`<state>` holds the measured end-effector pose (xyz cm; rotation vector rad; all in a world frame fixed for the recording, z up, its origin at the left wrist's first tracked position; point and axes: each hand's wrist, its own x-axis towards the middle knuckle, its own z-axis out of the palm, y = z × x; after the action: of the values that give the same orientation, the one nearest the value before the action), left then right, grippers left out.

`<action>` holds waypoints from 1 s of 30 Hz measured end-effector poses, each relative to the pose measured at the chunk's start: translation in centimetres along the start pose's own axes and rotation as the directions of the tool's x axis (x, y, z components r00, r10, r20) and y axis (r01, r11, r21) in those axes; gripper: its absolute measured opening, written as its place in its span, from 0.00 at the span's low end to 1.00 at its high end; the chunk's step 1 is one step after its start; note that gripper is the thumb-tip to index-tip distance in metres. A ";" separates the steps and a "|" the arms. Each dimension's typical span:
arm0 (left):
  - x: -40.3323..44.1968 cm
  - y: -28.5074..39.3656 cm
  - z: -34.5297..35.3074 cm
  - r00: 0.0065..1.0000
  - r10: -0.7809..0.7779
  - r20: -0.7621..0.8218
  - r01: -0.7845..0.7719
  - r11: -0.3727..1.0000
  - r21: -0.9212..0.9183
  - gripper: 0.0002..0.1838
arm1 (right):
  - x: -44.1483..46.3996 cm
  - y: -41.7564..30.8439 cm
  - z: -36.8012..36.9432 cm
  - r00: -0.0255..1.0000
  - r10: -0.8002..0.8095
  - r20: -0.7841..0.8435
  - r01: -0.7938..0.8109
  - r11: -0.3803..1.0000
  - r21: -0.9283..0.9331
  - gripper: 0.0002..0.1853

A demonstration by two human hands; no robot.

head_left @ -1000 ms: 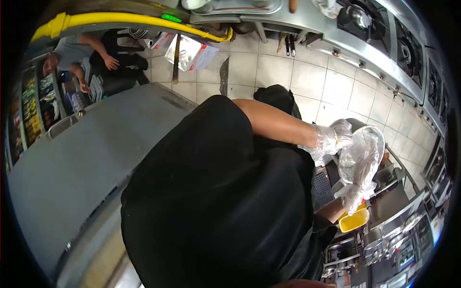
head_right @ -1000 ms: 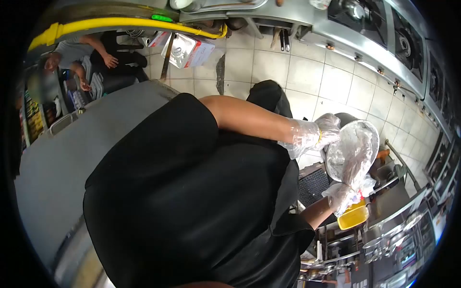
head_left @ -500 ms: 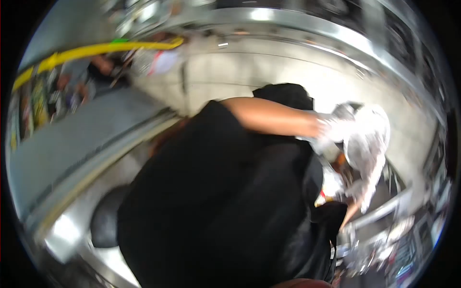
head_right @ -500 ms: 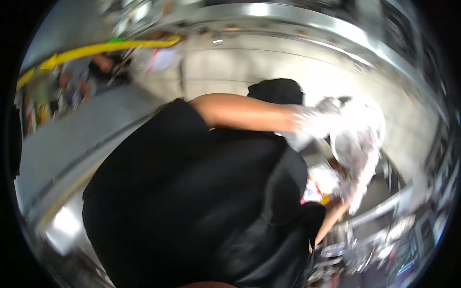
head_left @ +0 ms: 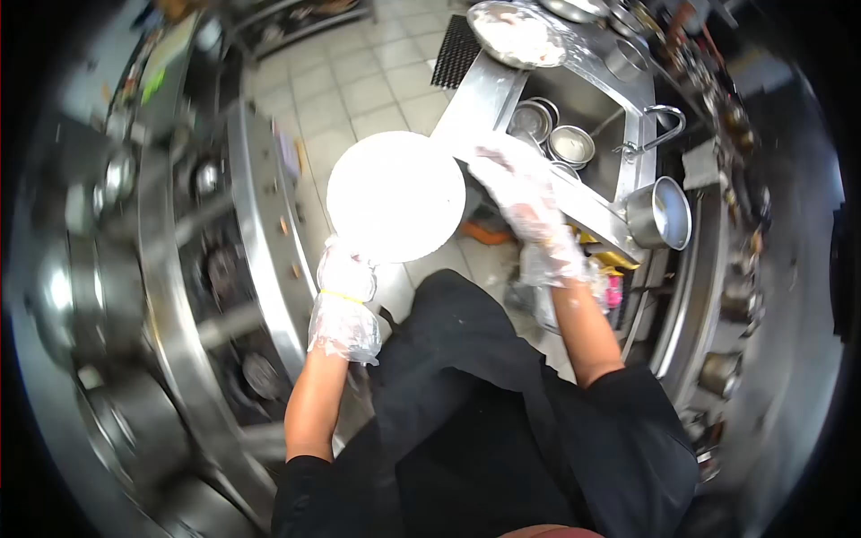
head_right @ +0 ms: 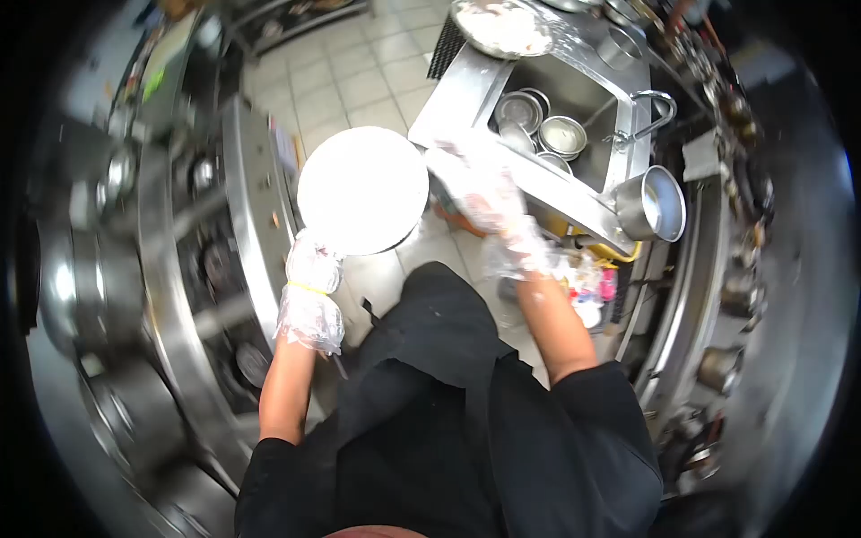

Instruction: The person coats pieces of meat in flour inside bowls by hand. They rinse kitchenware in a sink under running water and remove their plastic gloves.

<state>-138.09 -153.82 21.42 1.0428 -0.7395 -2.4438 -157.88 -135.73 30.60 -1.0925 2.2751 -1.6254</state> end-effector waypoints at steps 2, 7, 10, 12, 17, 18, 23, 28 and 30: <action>8.2 4.0 4.9 0.994 -0.068 0.091 0.065 0.997 0.036 0.10 | 4.7 4.0 -4.2 0.956 0.232 -0.180 -0.192 0.957 0.216 0.16; 27.4 11.4 17.5 0.896 -0.242 0.371 0.222 0.970 0.097 0.15 | 13.2 16.5 -11.4 0.740 0.503 -0.446 -0.271 0.830 0.487 0.16; 38.4 14.8 26.3 0.875 -0.216 0.433 0.107 0.959 0.263 0.13 | 21.3 18.7 -11.5 0.745 0.353 -0.566 -0.185 0.925 0.333 0.18; 41.6 17.2 34.0 0.891 -0.263 0.370 0.164 0.947 0.276 0.08 | 26.7 19.6 -12.6 0.792 0.266 -0.549 -0.329 0.944 -0.018 0.21; 55.6 15.1 49.5 0.836 -0.221 0.502 -0.075 0.860 0.504 0.04 | 38.1 28.5 -13.7 0.857 0.256 -0.447 -0.485 0.691 -0.536 0.24; 59.8 14.2 52.2 0.779 -0.343 0.525 0.033 0.858 0.512 0.04 | 40.0 29.2 -13.8 0.768 0.482 -0.421 -0.639 0.611 -0.467 0.24; 74.4 6.7 63.4 0.425 -0.326 0.845 -0.836 0.218 0.504 0.11 | 42.4 32.4 -13.9 0.612 0.419 -0.671 -0.767 0.521 -0.374 0.24; 82.5 -0.7 66.6 0.508 -0.452 0.733 -0.571 0.461 0.680 0.05 | 45.1 30.1 -14.2 0.338 0.589 -0.734 -0.884 0.467 -0.032 0.25; 81.8 -0.5 66.2 0.579 -0.774 0.255 0.286 0.486 0.826 0.07 | 45.9 30.8 -13.6 0.318 0.596 -0.737 -0.893 0.450 -0.022 0.26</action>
<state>-240.88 -175.58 15.31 0.7541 -2.0103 -3.2332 -212.57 -149.23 22.58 0.7762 2.8896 -1.1014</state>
